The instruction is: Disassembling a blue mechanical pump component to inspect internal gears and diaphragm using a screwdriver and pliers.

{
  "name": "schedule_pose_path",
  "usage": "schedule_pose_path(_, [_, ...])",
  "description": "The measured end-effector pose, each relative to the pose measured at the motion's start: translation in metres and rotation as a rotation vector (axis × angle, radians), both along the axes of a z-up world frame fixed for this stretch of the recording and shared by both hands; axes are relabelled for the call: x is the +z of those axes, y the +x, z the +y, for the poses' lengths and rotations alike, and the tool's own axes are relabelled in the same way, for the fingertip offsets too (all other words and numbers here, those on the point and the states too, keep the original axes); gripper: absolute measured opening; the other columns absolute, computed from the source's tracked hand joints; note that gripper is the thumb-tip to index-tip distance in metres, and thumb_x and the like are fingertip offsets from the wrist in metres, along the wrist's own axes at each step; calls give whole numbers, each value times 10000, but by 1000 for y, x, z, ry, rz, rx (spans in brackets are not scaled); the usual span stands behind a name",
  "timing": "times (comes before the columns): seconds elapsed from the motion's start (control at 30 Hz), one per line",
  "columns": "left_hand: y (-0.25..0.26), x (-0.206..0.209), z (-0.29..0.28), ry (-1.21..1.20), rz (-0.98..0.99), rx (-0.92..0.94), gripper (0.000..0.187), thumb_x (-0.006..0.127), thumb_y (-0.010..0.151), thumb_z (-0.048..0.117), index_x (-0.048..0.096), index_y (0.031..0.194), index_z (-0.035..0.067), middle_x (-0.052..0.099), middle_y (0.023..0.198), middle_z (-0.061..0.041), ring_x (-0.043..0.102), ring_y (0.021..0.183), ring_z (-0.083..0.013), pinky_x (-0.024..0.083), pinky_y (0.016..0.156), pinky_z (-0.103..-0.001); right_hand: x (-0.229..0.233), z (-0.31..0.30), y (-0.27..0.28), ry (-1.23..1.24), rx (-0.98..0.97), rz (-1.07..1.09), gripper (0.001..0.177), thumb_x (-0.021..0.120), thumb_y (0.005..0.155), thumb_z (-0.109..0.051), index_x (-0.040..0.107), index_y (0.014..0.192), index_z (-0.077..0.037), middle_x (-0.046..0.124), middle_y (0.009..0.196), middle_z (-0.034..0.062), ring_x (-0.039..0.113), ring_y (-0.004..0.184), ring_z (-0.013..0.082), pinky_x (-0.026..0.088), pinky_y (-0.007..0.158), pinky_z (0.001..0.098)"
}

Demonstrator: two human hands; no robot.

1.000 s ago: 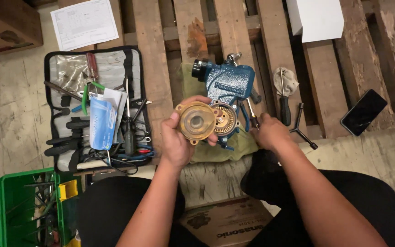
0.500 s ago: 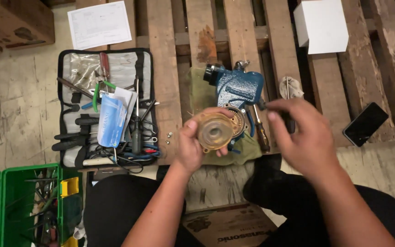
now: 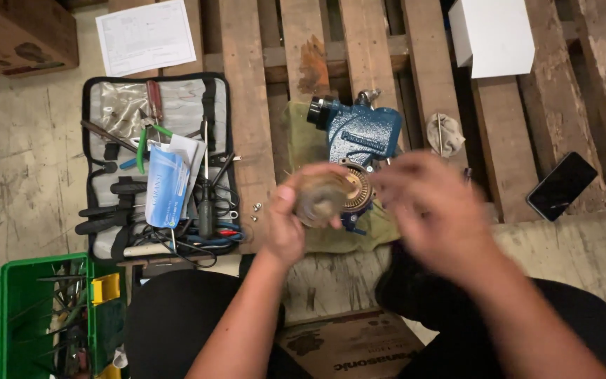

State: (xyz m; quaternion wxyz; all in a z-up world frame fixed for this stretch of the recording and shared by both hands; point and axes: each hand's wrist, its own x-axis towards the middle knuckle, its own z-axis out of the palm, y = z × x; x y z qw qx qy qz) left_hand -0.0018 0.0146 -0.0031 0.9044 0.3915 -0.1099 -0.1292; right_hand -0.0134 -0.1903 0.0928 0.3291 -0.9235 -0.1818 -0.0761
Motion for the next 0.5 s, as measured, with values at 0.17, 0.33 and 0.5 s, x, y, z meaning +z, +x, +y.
schedule_pose_path(0.17, [9,11,16,-15,59,281,629,330,1031,487,573,1337,-6,691,1141,-207,651,745,-207,544,612,-295,12,-37,3,144,-324,144,190,642,1041,52,711,1215,19,709,986,110,586,717,143,445,628,254])
schedule_pose_path(0.33, [12,12,17,47,145,510,588,302,1048,469,518,1371,27,684,1153,-153,641,677,-173,494,631,-280,-7,-35,10,-121,-348,391,223,688,972,-164,760,1182,-133,733,1004,44,586,623,173,480,560,308])
schedule_pose_path(0.5, [20,11,0,328,31,660,581,245,1040,423,522,1310,-12,708,1058,-207,676,634,-174,562,553,-238,-45,-19,16,-146,-192,277,155,760,888,-146,803,1032,-113,787,909,121,740,900,380,568,822,500])
